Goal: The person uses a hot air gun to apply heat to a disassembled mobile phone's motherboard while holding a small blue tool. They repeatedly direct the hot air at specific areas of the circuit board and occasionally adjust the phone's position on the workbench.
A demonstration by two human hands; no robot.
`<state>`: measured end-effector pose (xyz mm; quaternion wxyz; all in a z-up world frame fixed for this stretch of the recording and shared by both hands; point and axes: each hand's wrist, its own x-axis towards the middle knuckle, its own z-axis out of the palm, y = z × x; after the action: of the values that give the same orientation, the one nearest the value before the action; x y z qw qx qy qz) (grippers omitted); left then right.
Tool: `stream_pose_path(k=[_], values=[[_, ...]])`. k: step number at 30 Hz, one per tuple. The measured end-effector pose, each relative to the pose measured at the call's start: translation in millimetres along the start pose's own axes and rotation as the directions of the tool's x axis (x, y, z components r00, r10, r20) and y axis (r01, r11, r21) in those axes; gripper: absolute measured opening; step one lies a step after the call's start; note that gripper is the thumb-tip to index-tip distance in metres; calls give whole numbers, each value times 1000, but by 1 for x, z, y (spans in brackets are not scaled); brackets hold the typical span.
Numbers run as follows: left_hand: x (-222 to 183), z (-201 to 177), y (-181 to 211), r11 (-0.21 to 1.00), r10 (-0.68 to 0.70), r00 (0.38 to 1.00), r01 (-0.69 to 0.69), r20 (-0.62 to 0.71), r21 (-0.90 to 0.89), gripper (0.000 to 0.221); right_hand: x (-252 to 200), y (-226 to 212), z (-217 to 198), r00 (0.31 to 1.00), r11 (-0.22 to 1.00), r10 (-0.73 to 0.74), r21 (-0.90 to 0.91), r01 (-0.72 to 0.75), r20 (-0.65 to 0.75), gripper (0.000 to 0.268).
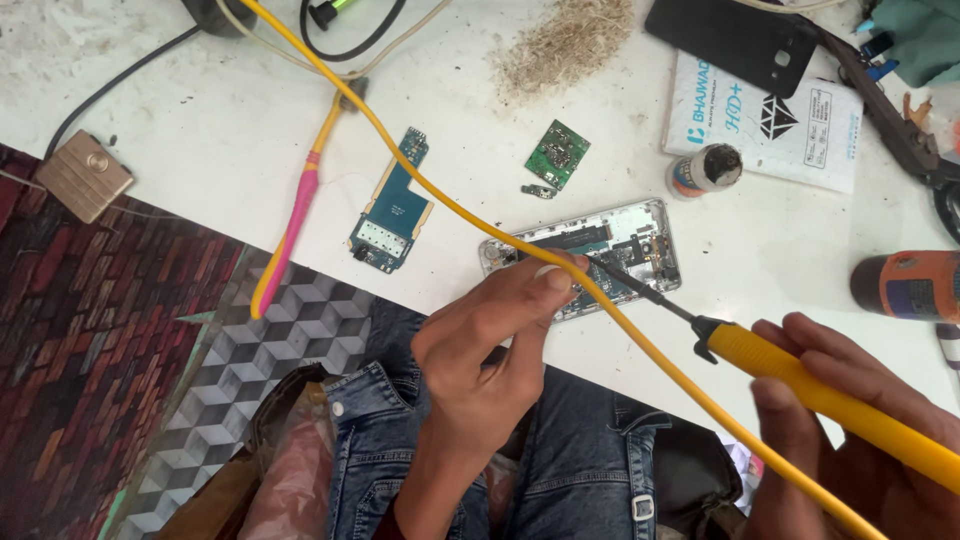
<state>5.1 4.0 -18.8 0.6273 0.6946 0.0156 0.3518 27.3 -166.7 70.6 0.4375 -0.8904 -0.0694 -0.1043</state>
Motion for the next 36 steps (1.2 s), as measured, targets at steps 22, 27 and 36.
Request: stream_pose_path(k=[22,27,36], values=[[0,-1,-2,1000,8,1000,-8,0,6,32,-11,31,-8,993,966,117,-232,-116,-9,28],[-1,0,-1,1000,6,1000,-6,-5,5,32,-6,22,-7,988,947,154,-281,-153,-17,26],[-1,0,0,1000,18,1000,-18,5,16,33,-15,15,2,996,996,86,37,-85,-37,15]])
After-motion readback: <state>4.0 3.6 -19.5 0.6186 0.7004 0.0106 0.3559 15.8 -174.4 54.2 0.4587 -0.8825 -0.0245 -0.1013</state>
